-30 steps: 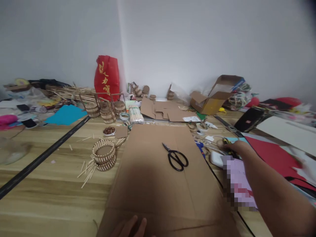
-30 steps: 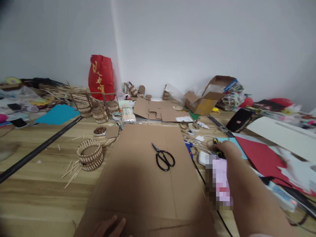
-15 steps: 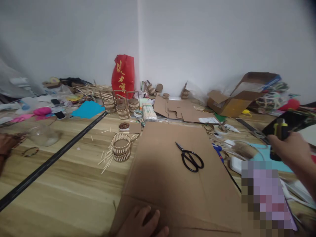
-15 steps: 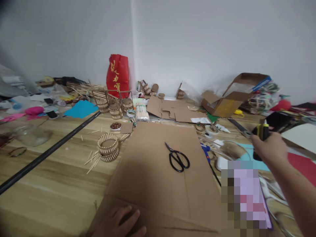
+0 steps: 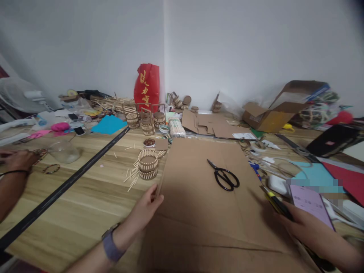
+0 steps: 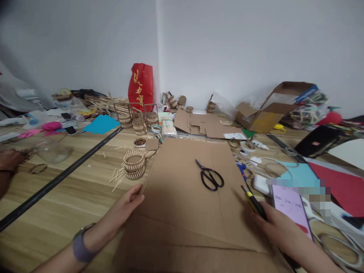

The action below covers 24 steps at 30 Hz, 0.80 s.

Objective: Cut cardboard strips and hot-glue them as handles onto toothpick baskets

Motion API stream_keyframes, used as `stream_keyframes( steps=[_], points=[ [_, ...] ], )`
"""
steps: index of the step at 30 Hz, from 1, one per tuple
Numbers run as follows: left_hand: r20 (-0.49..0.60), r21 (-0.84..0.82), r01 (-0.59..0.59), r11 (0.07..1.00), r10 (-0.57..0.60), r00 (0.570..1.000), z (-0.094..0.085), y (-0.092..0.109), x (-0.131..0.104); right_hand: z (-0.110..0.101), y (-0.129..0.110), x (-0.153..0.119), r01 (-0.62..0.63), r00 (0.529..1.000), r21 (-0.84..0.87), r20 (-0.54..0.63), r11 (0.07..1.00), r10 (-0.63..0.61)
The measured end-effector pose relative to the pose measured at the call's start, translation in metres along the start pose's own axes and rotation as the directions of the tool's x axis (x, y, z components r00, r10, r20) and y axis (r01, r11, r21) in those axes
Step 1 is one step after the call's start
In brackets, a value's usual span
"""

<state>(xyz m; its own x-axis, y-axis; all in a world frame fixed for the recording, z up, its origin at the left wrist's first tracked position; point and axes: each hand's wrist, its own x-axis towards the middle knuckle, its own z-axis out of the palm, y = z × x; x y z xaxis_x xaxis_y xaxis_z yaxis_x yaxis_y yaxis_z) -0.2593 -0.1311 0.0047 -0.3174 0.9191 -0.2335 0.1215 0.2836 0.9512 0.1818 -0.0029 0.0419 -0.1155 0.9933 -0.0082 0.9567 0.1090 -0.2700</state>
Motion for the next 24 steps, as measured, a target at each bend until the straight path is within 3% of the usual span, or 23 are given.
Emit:
stream_keyframes(
  steps=[2, 5, 7, 10, 14, 17, 22, 24],
  points=[
    [0.001, -0.146, 0.064, 0.987, -0.065, 0.998, 0.003, 0.008, 0.005, 0.0, 0.001, 0.002, -0.051, 0.996, 0.107, 0.082, 0.993, 0.043],
    [0.156, -0.282, 0.114, 0.953, -0.071, 0.985, 0.012, 0.017, 0.005, 0.0, 0.002, 0.005, -0.129, 0.986, 0.216, 0.131, 0.968, 0.103],
    [0.213, -0.292, 0.133, 0.947, -0.071, 0.974, 0.018, 0.021, 0.0, 0.002, 0.003, 0.004, -0.147, 0.987, 0.256, 0.108, 0.955, 0.123],
    [0.173, -0.294, 0.161, 0.942, -0.113, 0.978, 0.023, 0.026, -0.01, 0.006, 0.003, -0.001, -0.206, 0.979, 0.3, 0.076, 0.932, 0.191],
    [0.297, -0.349, 0.301, 0.887, -0.2, 0.934, 0.02, 0.036, -0.018, 0.005, -0.003, -0.013, -0.356, 0.934, 0.424, 0.164, 0.833, 0.316],
    [0.262, -0.378, 0.288, 0.88, -0.196, 0.945, 0.012, 0.043, -0.017, -0.011, -0.017, -0.022, -0.384, 0.921, 0.595, 0.195, 0.706, 0.337],
    [0.227, -0.414, 0.306, 0.858, -0.228, 0.947, -0.002, 0.057, -0.012, -0.054, -0.033, -0.032, -0.408, 0.89, 0.797, 0.24, 0.445, 0.387],
    [0.195, -0.43, 0.317, 0.846, -0.256, 0.947, -0.009, 0.067, -0.012, -0.069, -0.025, -0.035, -0.315, 0.917, 0.817, 0.131, 0.484, 0.376]
  ],
)
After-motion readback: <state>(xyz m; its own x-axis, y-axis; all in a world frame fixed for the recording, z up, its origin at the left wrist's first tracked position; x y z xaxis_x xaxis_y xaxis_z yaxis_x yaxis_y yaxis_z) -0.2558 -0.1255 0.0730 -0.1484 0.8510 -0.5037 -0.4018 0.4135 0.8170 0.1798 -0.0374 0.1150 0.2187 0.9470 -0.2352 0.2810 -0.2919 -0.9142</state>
